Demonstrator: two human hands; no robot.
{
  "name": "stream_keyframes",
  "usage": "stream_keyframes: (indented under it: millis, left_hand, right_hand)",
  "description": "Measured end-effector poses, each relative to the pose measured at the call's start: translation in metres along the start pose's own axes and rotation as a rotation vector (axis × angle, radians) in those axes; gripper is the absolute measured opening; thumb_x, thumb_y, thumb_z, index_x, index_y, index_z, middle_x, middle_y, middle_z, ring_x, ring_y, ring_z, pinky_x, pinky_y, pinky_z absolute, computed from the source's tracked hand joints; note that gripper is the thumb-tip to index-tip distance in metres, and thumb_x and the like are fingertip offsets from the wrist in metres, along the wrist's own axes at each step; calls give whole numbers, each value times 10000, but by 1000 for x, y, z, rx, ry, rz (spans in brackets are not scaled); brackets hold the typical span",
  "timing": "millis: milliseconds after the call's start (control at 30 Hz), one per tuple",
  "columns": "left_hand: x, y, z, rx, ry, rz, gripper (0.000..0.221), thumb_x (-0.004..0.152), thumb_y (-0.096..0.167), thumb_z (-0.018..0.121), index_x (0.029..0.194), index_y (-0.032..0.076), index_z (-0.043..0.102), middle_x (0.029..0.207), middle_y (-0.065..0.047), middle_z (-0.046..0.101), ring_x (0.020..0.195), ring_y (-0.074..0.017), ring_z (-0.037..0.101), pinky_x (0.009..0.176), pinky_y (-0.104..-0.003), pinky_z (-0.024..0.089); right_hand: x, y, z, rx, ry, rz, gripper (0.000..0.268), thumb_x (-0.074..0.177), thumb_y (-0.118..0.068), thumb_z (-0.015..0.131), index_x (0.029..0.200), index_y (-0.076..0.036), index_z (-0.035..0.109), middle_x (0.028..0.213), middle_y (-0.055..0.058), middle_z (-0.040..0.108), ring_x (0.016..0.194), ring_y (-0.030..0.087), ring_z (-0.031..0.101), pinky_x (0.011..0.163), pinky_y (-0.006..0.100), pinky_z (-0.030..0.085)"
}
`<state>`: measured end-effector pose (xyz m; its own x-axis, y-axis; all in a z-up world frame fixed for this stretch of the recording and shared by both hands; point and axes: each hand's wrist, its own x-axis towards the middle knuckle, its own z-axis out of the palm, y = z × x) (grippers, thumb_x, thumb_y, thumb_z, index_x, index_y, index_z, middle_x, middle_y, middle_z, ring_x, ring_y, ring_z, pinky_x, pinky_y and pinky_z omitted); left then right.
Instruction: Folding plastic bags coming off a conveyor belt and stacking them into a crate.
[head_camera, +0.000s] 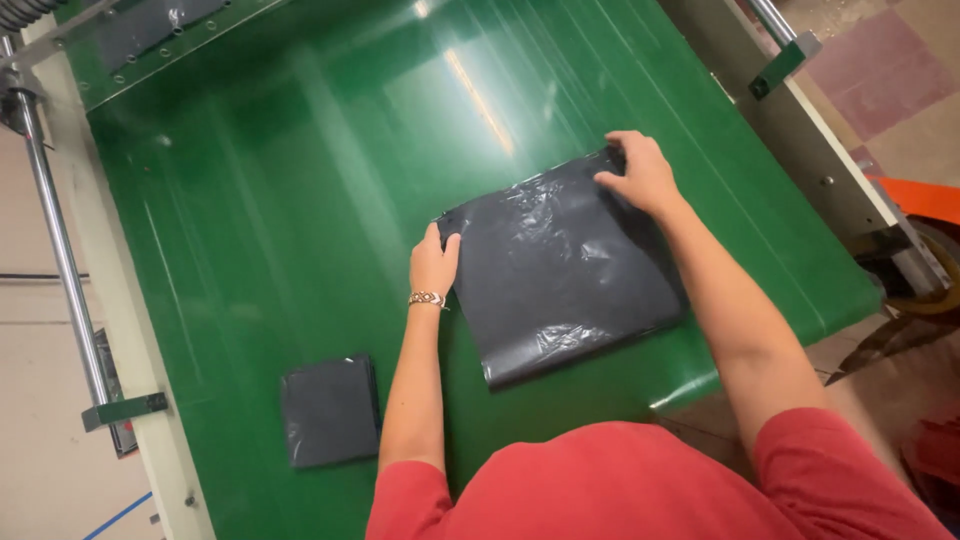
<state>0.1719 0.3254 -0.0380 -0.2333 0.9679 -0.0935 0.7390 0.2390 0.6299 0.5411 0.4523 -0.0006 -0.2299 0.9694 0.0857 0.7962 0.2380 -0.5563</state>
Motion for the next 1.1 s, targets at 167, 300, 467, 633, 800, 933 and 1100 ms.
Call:
stream_keyframes:
  millis: [167,300,467,633,800,933,1100]
  left_hand:
    - [-34,48,-18,362,211,52,492,866,336,707,1265,94,549,990,-130,648,922,-326,649,727,-451,563]
    - [-72,73,-3,374,393,391,317,888,336,695,1116,141,591,877,-39,544,812,-268,594,625,-424,513]
    - [-110,90,28,-467,-146,152,333,981,391,577,1225,172,517,1075,-79,680,905,-249,716,729,-352,585]
    - [-118,62,61,-1039,-313,-112,473,1086,481,287,1389,121,341,1446,-198,515,1211,-312,619,984,-452,463]
    - [-117,16,53,-1858,-414,-540,742,891,821,316,1027,192,684,1272,-107,676,1342,-355,523,1177,-564,259]
    - [-144,29,14,-1809,-256,-669,780,873,812,406,1106,124,690,1160,-125,718,1084,-323,686,978,-510,531]
    - [-151,3,20,-1482,-168,-497,261,1036,318,586,1117,90,684,1069,-131,734,933,-231,722,834,-385,611]
  right_hand:
    - [38,-1,24,-276,-200,-137,725,666,-393,864,1277,-115,588,1134,126,636,1114,376,595,964,497,496]
    - [70,23,59,-469,-441,20,673,660,-558,802,1193,-176,651,1108,96,724,1102,334,673,890,483,523]
    - [48,-7,52,-420,-346,44,403,712,-427,748,1031,-194,664,1001,99,731,1023,349,697,831,487,544]
    - [-50,-55,-4,15,-38,-21,509,794,-173,733,1262,-214,537,1021,145,688,1017,427,664,851,564,505]
    - [-167,-50,-39,116,277,-318,204,757,-59,765,862,-220,697,905,-26,685,973,252,627,878,400,443]
    - [-226,-24,-17,109,305,-304,205,759,-59,783,838,-232,705,934,-57,705,1044,201,640,901,355,438]
    - [-249,-7,0,-6,296,-271,241,712,-28,753,871,-209,735,986,-62,711,1134,205,629,965,373,447]
